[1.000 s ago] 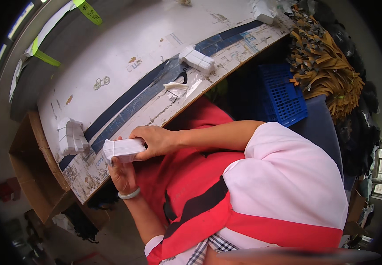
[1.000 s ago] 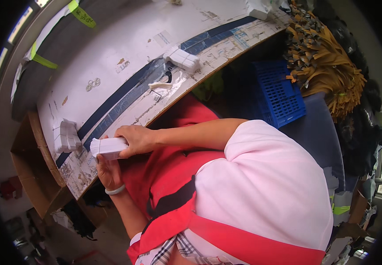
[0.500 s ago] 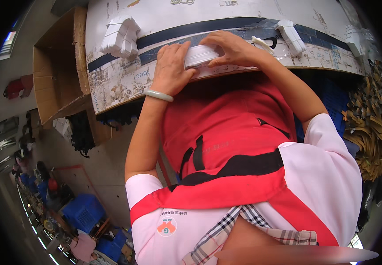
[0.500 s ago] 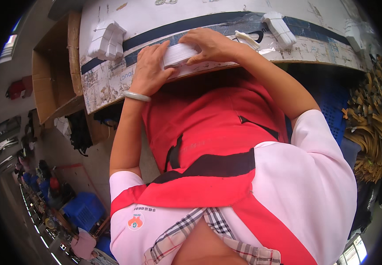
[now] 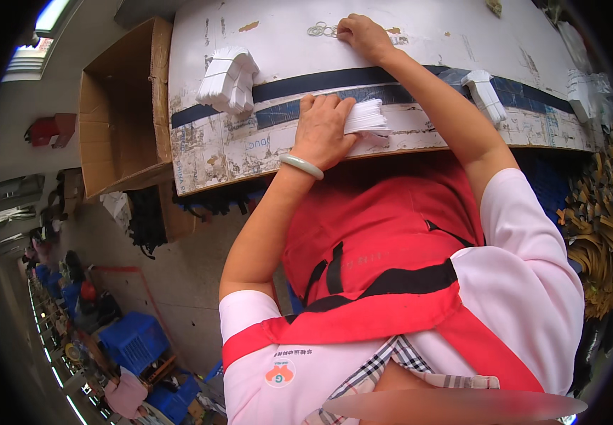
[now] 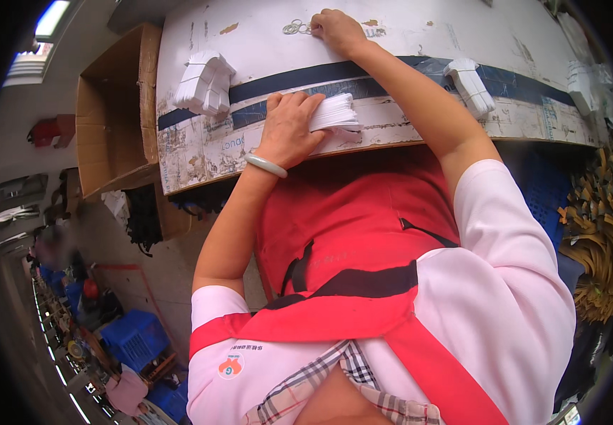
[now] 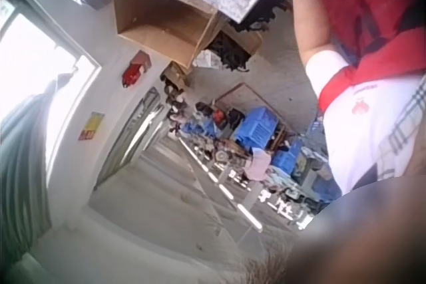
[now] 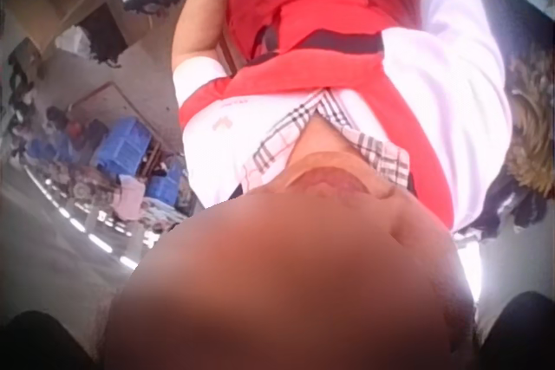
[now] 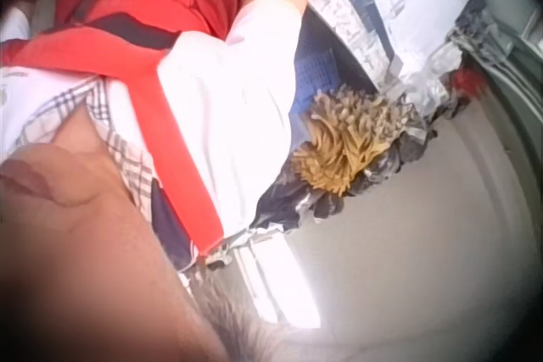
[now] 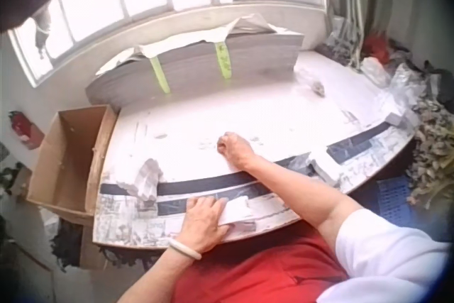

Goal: Counting and stacking white garment labels on a production workbench.

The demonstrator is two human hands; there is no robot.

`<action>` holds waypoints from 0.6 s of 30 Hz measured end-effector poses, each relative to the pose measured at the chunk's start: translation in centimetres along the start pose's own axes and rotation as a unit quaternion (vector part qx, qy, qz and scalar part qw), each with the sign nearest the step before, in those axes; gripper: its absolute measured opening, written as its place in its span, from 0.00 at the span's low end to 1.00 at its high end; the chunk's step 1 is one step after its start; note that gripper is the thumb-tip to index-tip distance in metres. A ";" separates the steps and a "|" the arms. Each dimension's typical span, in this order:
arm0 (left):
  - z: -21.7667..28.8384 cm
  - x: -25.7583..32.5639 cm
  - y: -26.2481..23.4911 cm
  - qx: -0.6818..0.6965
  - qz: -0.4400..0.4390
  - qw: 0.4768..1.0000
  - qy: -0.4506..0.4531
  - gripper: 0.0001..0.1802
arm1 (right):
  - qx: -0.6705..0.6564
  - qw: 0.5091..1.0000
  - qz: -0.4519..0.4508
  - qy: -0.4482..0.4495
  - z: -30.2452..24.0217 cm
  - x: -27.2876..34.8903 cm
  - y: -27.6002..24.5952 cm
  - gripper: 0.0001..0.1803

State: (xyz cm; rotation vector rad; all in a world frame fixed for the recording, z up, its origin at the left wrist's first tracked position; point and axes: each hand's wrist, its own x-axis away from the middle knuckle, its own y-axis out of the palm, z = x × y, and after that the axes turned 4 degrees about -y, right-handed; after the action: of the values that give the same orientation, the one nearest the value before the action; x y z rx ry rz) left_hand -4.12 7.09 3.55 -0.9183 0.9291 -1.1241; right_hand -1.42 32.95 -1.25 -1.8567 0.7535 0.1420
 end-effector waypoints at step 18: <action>-2.4 1.4 -2.0 0.681 -0.062 0.715 -0.146 0.35 | -0.501 0.831 -0.157 0.183 -9.6 10.2 -4.7 0.10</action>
State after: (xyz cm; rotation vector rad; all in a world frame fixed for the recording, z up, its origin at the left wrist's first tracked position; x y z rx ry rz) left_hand -6.74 5.06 4.40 0.1235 -0.3575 -1.3308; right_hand 6.88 21.20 2.10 -3.0593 0.6533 -0.0601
